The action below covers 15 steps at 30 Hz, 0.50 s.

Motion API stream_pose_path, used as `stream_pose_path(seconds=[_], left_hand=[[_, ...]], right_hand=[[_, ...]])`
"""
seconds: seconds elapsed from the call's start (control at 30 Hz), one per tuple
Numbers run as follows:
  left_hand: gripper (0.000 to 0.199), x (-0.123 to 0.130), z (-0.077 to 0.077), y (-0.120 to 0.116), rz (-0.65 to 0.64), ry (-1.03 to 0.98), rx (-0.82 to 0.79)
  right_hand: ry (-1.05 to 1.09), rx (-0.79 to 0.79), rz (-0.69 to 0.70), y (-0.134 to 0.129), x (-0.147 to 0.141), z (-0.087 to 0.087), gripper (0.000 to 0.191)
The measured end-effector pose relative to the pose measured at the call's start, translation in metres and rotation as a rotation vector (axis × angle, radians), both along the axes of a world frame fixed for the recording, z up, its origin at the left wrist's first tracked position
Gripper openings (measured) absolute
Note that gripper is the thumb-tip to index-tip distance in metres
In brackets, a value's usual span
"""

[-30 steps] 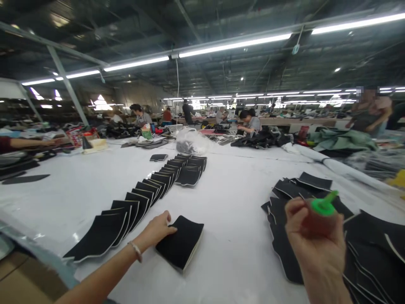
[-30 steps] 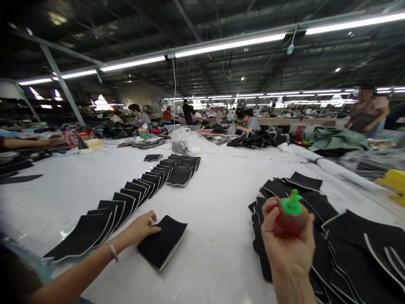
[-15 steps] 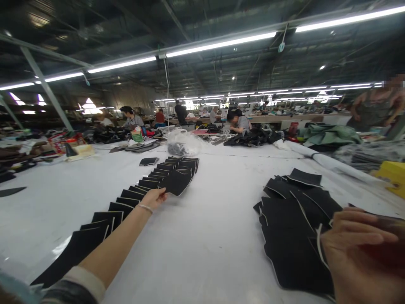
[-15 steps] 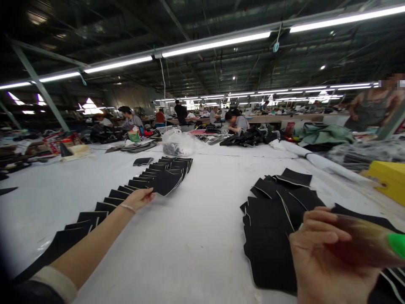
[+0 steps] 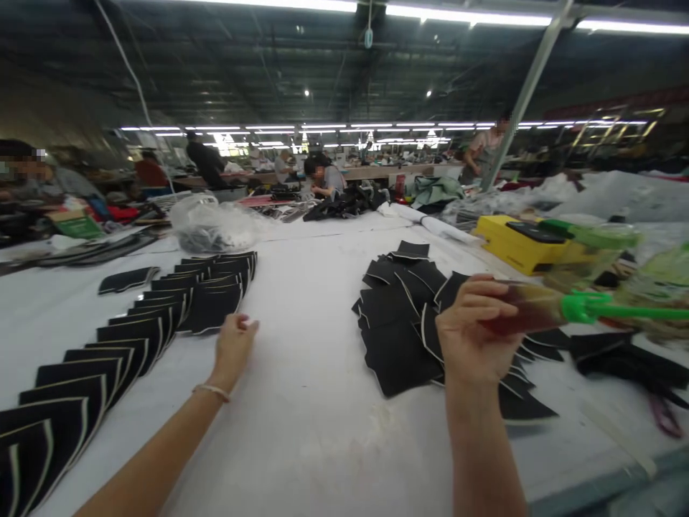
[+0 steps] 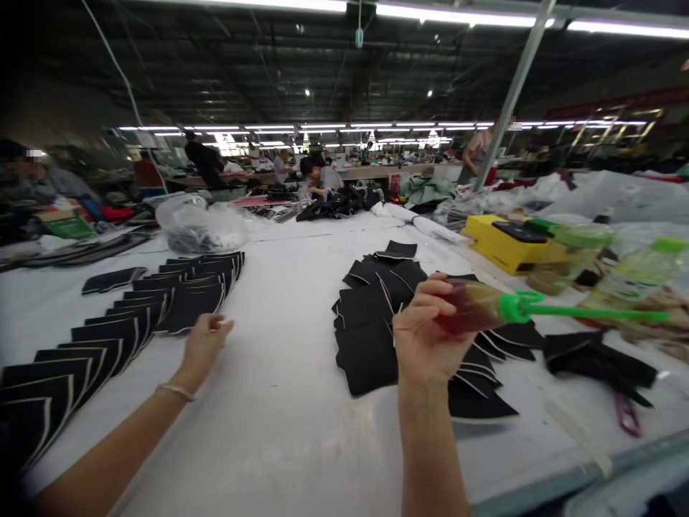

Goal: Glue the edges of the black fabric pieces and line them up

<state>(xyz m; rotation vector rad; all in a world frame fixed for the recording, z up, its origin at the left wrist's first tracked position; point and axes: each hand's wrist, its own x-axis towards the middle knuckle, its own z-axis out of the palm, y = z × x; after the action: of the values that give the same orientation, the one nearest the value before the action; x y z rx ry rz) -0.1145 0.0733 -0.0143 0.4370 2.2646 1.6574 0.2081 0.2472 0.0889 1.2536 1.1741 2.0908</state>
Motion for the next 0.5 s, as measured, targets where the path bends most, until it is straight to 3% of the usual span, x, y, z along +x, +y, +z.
stream_pose_path(seconds=[0.03,0.1,0.13,0.23,0.3,0.4,0.5], left_hand=[[0.015,0.023,-0.001,0.015,-0.141,0.038,-0.045],[0.02,0.073,0.003,0.046,-0.583,0.179,-0.171],[0.028,0.097,0.006,0.061,-0.683,0.299,-0.199],[0.055,0.153,0.017,0.099,-0.818,0.725,-0.284],[0.066,0.172,0.021,0.114,-0.888,0.845,-0.434],[0.062,0.175,0.024,0.123,-0.912,0.686,-0.597],[0.029,0.162,0.026,0.114,-0.882,0.534,-0.604]], right_hand=[[-0.152,0.088,-0.023,0.003,0.002,-0.002,0.053],[-0.395,0.281,-0.113,0.007,0.005,-0.007,0.056],[-0.464,0.358,-0.168,0.008,0.005,-0.009,0.056],[-0.576,0.441,-0.28,0.01,0.005,-0.013,0.051],[-0.637,0.438,-0.331,0.012,0.004,-0.014,0.05],[-0.752,0.397,-0.378,0.015,0.001,-0.011,0.057],[-0.827,0.326,-0.359,0.007,0.001,-0.001,0.061]])
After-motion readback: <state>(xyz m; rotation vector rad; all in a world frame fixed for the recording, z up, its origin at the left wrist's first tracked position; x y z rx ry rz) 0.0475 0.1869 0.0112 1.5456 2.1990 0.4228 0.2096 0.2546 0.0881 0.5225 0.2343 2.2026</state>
